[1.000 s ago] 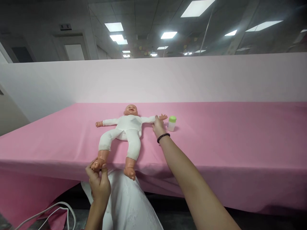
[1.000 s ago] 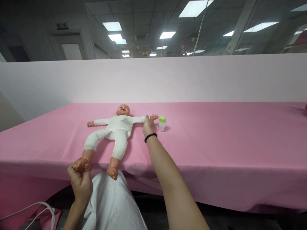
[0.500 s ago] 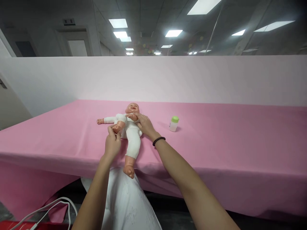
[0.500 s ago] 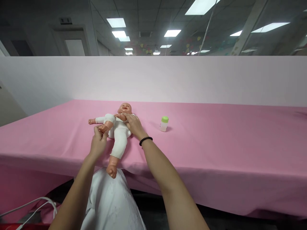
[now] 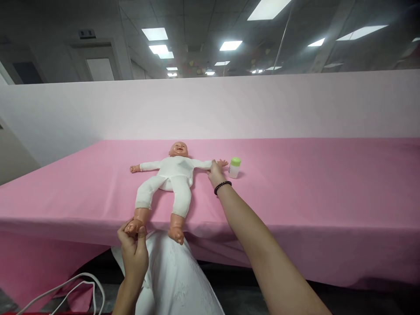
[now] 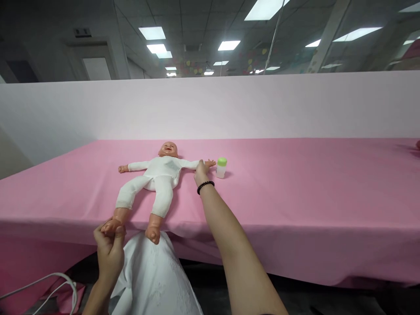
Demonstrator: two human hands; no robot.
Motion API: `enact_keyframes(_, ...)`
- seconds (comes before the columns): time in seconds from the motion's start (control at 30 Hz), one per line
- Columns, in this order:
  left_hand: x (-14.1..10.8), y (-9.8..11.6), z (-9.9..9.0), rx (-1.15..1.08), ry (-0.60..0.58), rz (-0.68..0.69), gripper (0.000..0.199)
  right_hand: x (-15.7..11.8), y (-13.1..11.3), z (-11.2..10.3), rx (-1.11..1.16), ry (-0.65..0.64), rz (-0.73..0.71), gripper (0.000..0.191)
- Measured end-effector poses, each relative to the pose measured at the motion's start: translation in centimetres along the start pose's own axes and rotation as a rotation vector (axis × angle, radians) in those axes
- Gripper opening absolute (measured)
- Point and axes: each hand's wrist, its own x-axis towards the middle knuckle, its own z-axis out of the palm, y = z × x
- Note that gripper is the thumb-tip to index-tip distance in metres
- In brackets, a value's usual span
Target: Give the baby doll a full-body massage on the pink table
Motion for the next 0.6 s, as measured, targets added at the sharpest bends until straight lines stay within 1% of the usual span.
enact_keyframes(0.07, 0.5, 0.4, 0.3, -0.027, 0.001, 0.007, 0.040, -0.4, -0.9, 0.3, 0.013, 0.026, 0.067, 0.055)
enact_keyframes(0.1, 1.0, 0.9, 0.5, -0.042, 0.005, 0.016, 0.040, -0.7, -1.5, 0.5, 0.023, 0.031, 0.073, 0.055)
enact_keyframes(0.17, 2.2, 2.1, 1.1, -0.071, 0.012, 0.051, 0.041, -1.6, -3.1, 0.8, 0.043, -0.002, 0.009, 0.055)
enact_keyframes(0.2, 2.9, 2.9, 1.5, -0.081, 0.002, 0.074, 0.041, -2.2, -3.9, 0.9, 0.041, -0.049, -0.059, 0.055)
enact_keyframes(0.27, 4.6, 4.7, 2.5, -0.065, -0.058, 0.114, 0.038, -3.5, -5.1, 1.0, 0.008, -0.208, -0.247, 0.055)
enact_keyframes(0.37, 7.3, 7.1, 4.6, 0.102, -0.231, 0.111, 0.028, -5.3, -5.8, 0.9, -0.116, -0.488, -0.526, 0.052)
enact_keyframes(0.43, 8.7, 8.0, 6.2, 0.204, -0.354, 0.106, 0.024, -5.9, -5.8, 1.0, -0.230, -0.637, -0.676, 0.048)
enact_keyframes(0.47, 9.3, 8.2, 7.0, 0.239, -0.414, 0.112, 0.024, -6.1, -5.7, 1.1, -0.286, -0.686, -0.737, 0.046)
enact_keyframes(0.53, 9.8, 8.1, 8.2, 0.290, -0.500, 0.127, 0.025, -6.1, -5.5, 1.2, -0.363, -0.739, -0.826, 0.045)
enact_keyframes(0.6, 9.6, 7.7, 8.8, 0.313, -0.513, 0.129, 0.026, -6.0, -5.4, 1.3, -0.394, -0.747, -0.860, 0.046)
